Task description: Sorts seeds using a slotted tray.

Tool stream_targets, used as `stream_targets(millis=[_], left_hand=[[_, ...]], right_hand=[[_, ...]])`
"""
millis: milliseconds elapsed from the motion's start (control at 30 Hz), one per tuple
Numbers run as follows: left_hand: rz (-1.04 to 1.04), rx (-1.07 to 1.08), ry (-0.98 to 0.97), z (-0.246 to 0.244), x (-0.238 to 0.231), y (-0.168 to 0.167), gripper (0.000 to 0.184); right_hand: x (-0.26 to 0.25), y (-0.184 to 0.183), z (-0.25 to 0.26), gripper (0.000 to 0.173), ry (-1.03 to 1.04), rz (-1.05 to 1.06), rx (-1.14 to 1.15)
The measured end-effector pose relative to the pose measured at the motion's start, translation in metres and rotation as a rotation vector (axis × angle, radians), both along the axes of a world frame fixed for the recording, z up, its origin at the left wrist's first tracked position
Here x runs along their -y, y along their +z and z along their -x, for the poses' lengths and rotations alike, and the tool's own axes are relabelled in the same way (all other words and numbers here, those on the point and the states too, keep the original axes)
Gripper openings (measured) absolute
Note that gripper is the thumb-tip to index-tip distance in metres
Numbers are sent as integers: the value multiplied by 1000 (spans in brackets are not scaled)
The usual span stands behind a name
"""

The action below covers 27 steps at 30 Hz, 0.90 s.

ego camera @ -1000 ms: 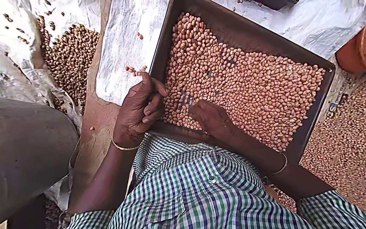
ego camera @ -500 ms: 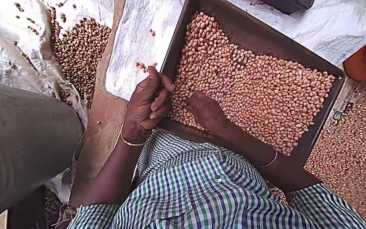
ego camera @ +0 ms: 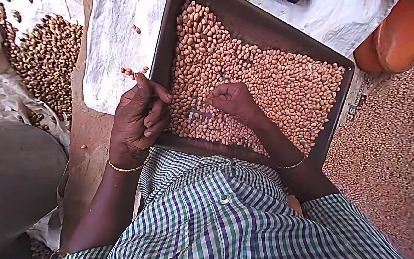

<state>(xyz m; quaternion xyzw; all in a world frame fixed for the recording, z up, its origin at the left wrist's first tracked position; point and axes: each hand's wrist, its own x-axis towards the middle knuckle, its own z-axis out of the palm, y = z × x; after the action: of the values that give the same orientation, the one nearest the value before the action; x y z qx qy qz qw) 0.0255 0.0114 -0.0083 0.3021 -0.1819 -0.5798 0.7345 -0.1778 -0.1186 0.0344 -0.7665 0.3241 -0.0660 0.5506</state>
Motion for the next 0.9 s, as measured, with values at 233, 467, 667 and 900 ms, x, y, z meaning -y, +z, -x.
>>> stream_targets(millis=[233, 467, 667, 900], left_hand=[[-28, 24, -4, -2, 3, 3, 50], [36, -145, 37, -1, 5, 5, 54], [80, -166, 27, -3, 3, 2, 55], [-275, 145, -475, -1, 11, 13, 71]], right_hand=[[5, -21, 59, 13, -19, -30, -55], [-2, -34, 76, 10, 345, 413, -147], [1, -44, 75, 15, 381, 550, -22], [-18, 16, -5, 14, 71, 116, 259]])
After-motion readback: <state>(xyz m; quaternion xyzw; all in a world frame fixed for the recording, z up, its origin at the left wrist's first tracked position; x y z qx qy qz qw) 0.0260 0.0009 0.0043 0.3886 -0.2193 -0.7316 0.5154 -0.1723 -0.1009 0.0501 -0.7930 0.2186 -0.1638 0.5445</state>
